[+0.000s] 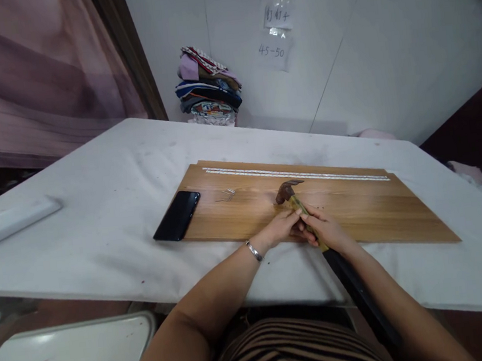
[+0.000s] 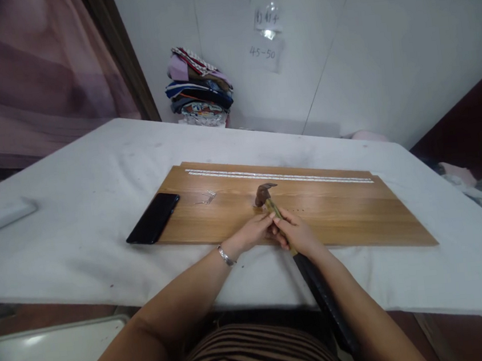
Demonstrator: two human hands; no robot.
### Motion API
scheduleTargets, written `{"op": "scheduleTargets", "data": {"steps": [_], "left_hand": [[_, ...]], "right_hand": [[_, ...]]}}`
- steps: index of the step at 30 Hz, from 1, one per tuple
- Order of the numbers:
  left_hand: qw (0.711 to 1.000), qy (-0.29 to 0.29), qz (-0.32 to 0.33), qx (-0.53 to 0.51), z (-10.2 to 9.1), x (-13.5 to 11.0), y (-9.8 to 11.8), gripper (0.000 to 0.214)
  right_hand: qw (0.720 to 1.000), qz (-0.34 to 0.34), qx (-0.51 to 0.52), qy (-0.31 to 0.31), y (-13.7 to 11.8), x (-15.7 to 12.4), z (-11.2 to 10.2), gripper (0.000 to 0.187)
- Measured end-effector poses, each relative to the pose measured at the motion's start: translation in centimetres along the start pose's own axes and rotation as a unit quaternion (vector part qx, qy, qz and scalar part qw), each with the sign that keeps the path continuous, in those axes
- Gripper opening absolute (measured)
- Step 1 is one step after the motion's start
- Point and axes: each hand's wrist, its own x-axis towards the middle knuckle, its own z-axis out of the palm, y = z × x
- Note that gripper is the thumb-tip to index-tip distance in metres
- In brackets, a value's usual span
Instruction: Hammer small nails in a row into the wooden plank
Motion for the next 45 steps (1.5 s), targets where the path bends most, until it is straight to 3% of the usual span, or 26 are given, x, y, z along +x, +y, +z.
{"op": "scheduleTargets", "data": {"steps": [45], "left_hand": [[1.0,0.0,0.001,-0.008,0.01,-0.03,0.0,0.054]], "right_hand": [[1.0,-0.002,0.0,-0.009,0.0,0.11,-0.04,0.036]]}}
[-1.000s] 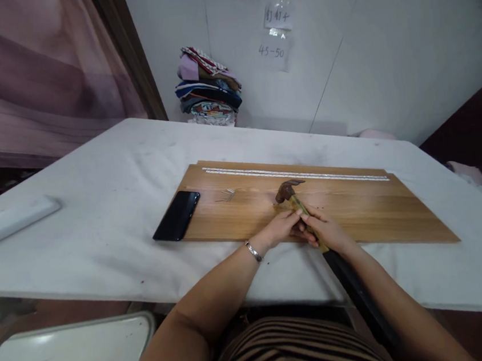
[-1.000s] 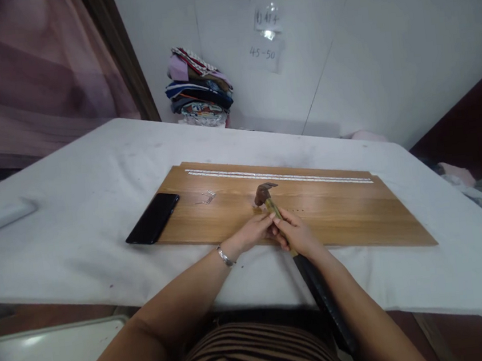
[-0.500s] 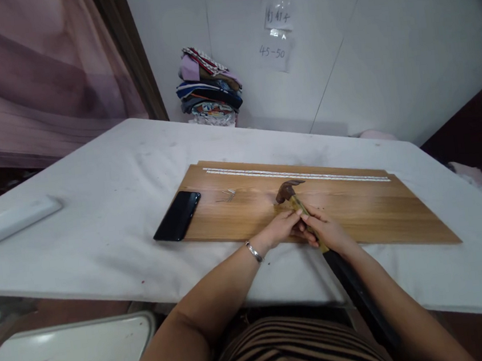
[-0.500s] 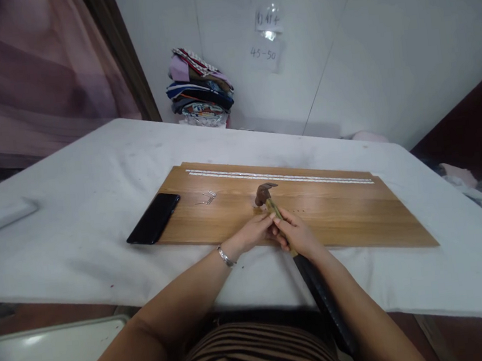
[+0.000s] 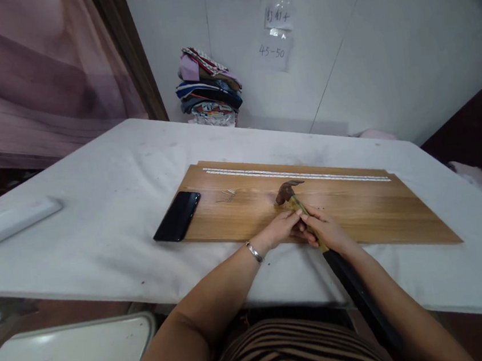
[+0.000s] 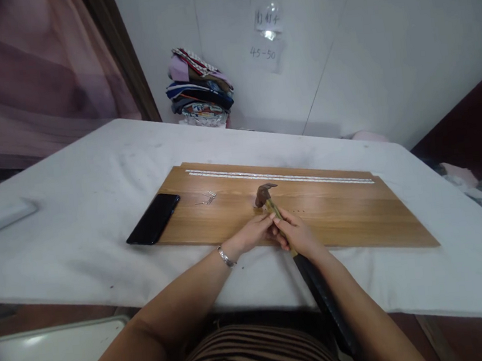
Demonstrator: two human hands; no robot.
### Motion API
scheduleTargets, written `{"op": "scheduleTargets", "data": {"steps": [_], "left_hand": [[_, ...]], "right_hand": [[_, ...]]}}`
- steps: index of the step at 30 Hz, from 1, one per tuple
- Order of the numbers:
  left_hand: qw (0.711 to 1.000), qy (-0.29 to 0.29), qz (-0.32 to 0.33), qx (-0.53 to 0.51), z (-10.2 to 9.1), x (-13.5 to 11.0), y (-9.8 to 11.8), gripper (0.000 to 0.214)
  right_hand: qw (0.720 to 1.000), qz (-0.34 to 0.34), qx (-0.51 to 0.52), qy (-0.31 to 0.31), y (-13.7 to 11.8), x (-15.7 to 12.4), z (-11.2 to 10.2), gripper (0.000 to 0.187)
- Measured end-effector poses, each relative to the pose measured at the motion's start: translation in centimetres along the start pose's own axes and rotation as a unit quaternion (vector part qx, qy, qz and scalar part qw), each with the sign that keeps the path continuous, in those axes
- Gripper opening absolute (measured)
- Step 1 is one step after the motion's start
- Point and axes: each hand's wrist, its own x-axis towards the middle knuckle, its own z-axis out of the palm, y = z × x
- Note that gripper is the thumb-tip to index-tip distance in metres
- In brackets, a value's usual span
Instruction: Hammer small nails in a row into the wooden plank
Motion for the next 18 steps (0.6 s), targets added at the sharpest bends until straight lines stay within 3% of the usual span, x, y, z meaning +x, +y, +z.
{"op": "scheduleTargets", "data": {"steps": [18], "left_hand": [[1.0,0.004,-0.004,0.009,0.07,-0.05,0.07,0.055]], "right_hand": [[1.0,-0.002,-0.004,0.007,-0.22,-0.25,0.13,0.032]]}}
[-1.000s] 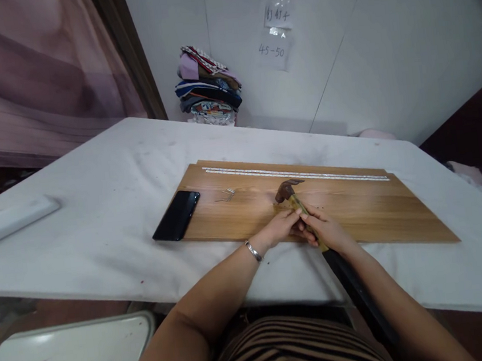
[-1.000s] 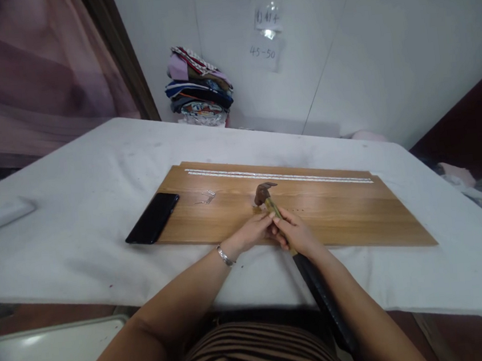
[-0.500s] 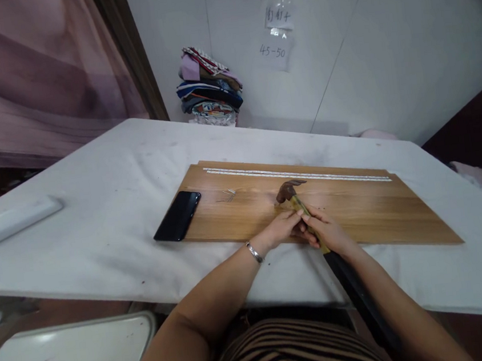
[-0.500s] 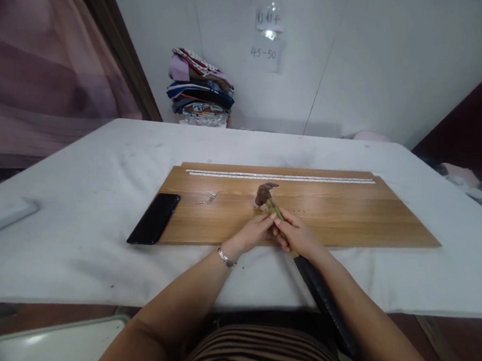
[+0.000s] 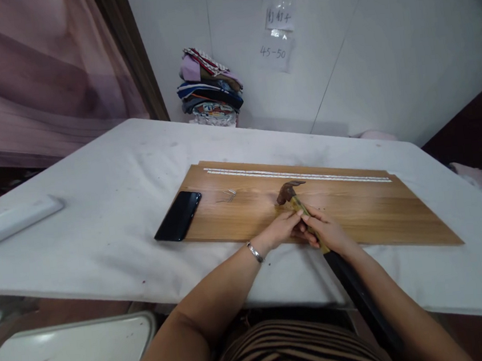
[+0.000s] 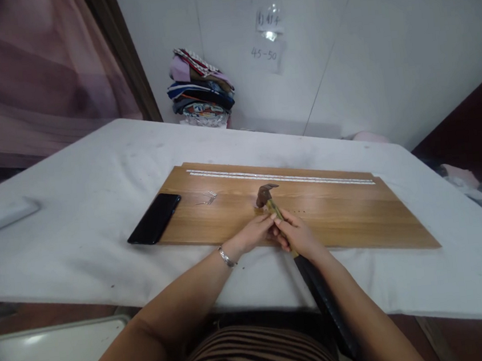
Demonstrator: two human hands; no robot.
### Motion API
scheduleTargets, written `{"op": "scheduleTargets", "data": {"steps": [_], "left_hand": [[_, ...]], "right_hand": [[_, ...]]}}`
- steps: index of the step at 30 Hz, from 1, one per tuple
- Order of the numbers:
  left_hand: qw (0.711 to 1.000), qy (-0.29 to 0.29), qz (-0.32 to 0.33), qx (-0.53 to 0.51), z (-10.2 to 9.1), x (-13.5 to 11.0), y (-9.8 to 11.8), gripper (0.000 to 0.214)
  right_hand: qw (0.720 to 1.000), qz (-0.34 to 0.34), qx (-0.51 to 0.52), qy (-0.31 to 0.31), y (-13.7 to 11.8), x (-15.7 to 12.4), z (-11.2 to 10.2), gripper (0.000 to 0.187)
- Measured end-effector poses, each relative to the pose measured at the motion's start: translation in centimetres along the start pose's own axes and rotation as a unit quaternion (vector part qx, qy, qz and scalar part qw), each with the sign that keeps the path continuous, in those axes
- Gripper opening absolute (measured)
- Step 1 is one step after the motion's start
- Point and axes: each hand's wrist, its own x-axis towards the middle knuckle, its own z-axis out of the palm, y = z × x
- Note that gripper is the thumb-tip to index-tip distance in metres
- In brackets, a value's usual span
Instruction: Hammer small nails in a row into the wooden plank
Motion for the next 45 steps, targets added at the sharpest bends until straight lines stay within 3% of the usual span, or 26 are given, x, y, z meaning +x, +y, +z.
{"op": "scheduleTargets", "data": {"steps": [45], "left_hand": [[1.0,-0.012,-0.001,-0.008,-0.13,0.17,-0.4,0.055]], "right_hand": [[1.0,-0.005,0.007,-0.007,0.2,0.08,-0.07,0.032]]}}
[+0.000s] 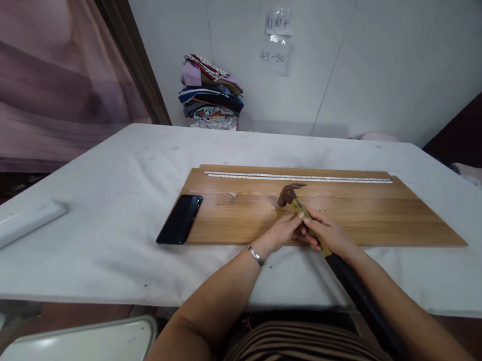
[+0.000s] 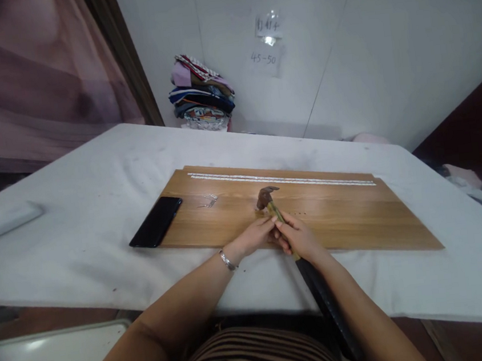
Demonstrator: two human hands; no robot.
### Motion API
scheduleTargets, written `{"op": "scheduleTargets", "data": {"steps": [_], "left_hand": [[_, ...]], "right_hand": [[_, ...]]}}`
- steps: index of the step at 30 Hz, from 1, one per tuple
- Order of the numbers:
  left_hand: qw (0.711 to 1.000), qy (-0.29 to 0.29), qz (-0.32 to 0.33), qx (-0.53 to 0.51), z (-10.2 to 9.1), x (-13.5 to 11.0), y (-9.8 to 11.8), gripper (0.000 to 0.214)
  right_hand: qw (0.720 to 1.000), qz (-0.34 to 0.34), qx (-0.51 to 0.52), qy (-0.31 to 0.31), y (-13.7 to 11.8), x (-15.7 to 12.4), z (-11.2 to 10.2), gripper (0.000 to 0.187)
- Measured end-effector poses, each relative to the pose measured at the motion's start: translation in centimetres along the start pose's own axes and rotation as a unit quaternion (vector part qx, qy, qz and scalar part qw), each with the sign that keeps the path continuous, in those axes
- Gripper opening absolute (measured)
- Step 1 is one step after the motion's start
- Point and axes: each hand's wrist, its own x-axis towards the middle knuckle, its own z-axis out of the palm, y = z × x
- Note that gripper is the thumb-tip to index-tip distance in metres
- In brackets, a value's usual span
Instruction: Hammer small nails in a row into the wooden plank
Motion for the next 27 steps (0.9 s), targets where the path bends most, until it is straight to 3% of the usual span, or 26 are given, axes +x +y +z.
{"op": "scheduleTargets", "data": {"steps": [27], "left_hand": [[1.0,-0.005,-0.001,0.0,-0.03,-0.01,0.12,0.054]], "right_hand": [[1.0,-0.003,0.004,-0.001,0.23,-0.09,-0.03,0.033]]}}
